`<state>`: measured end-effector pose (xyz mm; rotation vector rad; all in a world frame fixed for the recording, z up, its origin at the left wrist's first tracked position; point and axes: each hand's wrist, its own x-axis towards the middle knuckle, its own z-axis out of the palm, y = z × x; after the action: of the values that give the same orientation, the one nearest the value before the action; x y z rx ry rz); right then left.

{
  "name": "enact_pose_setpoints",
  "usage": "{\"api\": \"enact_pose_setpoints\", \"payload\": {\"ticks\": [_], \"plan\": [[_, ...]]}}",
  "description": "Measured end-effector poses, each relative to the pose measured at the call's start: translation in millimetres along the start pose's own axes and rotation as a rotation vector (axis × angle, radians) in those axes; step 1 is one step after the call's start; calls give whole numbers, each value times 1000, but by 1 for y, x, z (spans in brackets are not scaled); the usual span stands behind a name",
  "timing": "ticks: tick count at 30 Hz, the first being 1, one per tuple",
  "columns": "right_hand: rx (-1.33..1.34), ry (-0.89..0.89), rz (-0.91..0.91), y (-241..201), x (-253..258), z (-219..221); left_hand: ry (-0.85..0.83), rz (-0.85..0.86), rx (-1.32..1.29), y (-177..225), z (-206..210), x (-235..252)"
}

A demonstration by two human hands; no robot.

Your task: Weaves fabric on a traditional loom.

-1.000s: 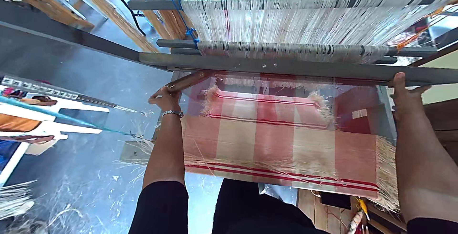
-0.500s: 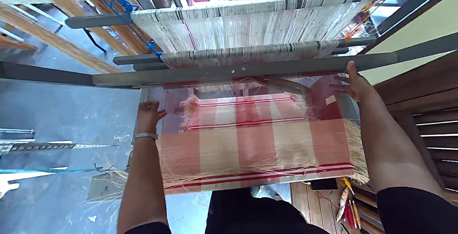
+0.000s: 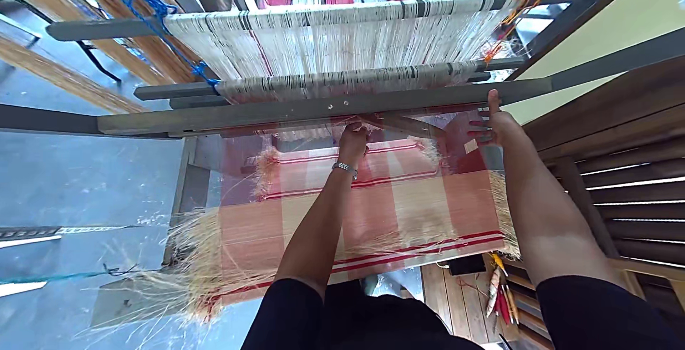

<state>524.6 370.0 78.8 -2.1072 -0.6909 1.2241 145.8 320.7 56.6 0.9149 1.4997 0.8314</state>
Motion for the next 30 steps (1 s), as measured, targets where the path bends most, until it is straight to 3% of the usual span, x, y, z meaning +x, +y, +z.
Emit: {"api": "enact_pose_setpoints", "payload": {"ticks": [6,12,16,19,21,27,30], "plan": [[-30,9,-25,-1,-10,3,48,98,463,0,22,16],[-39,7,-17,-2,-10,-1,85,93,622,7,27,17],[-30,15,-33,0,-7,0,23,78,296,4,20,13],[-29,24,-37,3,-1,-2,-221,-166,-285,3,10,8],[-27,43,-17,0,1,-3,-270,-218,-382,-1,4,4],[112,-93,-42,24,6,-23,-129,154,-53,-56,-16,-85],[144,-245,-89,57,15,-18,160,449,350,-99,-78,-119]]}}
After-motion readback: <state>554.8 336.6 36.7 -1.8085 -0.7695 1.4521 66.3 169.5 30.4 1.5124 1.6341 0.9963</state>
